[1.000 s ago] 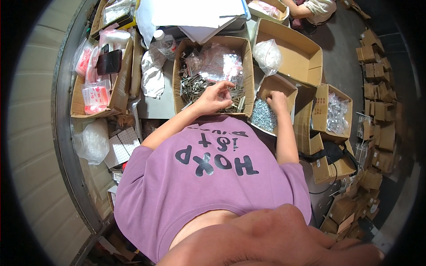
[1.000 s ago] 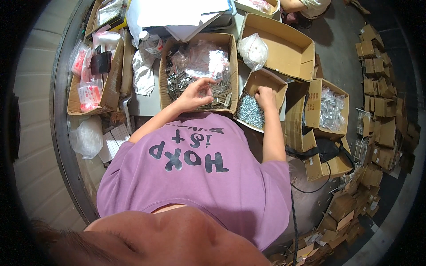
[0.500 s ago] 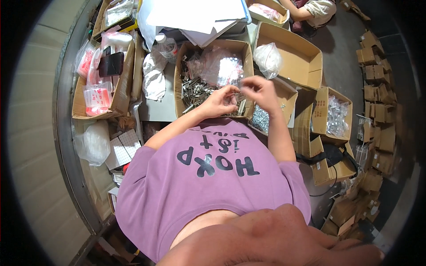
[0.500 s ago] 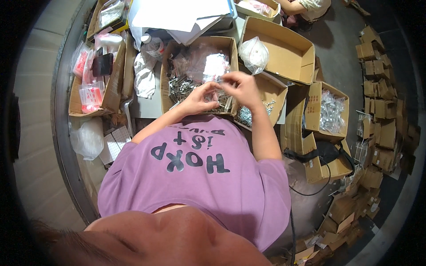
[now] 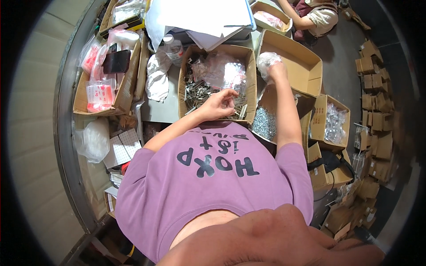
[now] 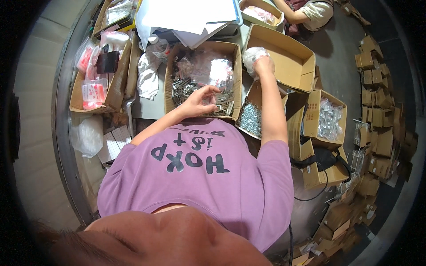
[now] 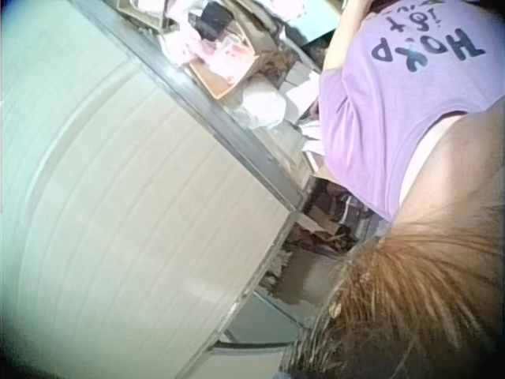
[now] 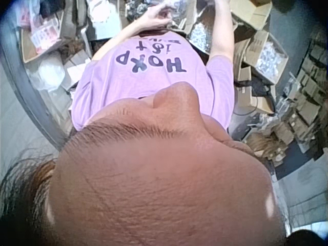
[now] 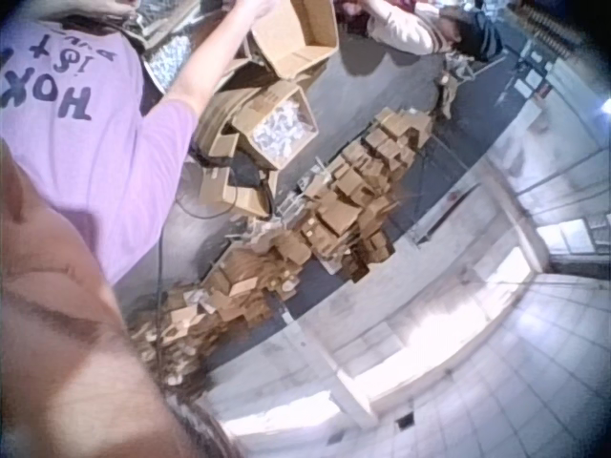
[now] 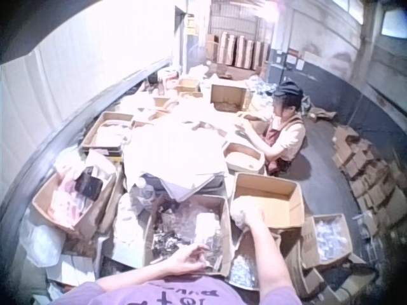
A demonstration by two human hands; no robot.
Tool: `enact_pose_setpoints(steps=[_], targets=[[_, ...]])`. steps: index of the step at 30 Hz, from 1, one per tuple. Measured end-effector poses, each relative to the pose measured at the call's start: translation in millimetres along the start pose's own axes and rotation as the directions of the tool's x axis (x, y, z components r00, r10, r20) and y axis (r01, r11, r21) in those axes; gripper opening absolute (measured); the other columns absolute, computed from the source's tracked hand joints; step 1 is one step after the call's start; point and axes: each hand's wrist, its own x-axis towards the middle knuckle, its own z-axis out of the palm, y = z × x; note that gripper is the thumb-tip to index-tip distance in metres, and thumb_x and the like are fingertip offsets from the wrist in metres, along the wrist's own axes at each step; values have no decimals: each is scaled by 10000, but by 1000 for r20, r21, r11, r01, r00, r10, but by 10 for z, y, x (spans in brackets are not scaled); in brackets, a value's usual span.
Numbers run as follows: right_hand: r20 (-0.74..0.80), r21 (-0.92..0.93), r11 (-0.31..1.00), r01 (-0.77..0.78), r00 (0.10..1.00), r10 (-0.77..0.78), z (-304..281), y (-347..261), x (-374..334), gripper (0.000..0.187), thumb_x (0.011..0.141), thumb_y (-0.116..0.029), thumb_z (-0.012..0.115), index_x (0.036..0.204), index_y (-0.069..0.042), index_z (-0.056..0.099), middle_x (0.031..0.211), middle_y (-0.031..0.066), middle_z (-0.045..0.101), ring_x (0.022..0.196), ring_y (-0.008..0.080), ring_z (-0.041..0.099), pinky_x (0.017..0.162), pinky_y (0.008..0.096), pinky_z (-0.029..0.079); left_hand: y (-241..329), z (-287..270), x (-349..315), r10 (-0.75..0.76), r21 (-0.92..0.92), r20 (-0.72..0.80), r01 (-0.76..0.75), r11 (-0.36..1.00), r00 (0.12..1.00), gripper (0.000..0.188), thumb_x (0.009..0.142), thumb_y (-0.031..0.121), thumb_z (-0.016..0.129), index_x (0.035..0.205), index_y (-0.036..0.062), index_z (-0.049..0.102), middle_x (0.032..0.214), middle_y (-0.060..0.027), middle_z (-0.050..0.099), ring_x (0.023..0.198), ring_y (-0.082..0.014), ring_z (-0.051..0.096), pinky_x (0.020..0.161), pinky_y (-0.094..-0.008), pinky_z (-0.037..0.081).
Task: The person sorts metal L-bracket connectors from a large container into smaller clear plastic bags, placing the filled bags into a separate box.
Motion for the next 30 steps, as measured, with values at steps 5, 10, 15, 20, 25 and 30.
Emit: enact_pose_setpoints(steps=[5,10,15,20,25,30], targets=[[-79,136,991,-17,996,28,-335,-170,-200,190,747,-201,640,859,-51,669,872,204,637,837,371,609,743,445,480,22,-66,-61,-21,-47,-51,19,999,998,434,752,4,633,1147,-6,454,761,-6,531,726,-63,502,683,-215,425],[-177,239,970,53,984,-10,-630,-256,-529,163,768,-147,633,882,-34,664,850,205,644,816,348,624,729,408,483,-27,-78,-42,5,-52,-54,-8,999,999,414,761,-12,605,1144,-8,450,764,-11,532,725,-62,498,673,-218,423],[-90,796,583,159,985,-146,-789,-631,-1150,176,781,-70,639,933,20,641,856,96,660,784,161,620,720,272,477,-34,26,76,1,-80,-22,-3,997,1000,456,750,9,636,1160,7,436,811,-9,525,761,-68,502,706,-212,432],[-121,795,467,387,856,-503,-863,-1162,-1538,220,729,-87,676,936,-17,652,890,113,644,808,227,612,754,321,482,-35,75,94,-80,-226,-7,76,971,997,548,735,21,650,1231,17,418,1068,-46,502,987,-98,491,853,-247,418],[-21,499,678,539,790,-613,-912,-1079,-1662,185,689,-92,704,871,-98,668,1185,94,467,1161,295,373,927,374,364,43,43,45,-13,-219,15,16,976,1000,541,741,-8,598,1240,12,390,1049,-49,497,971,-108,485,837,-255,426],[-176,495,652,574,801,-572,-794,-1054,-1699,137,698,-87,700,806,-45,627,1070,114,550,1011,280,501,848,353,425,-77,40,11,25,-223,-63,-39,974,998,526,768,22,632,1239,-10,400,1162,-90,509,1075,-140,503,894,-277,423]])
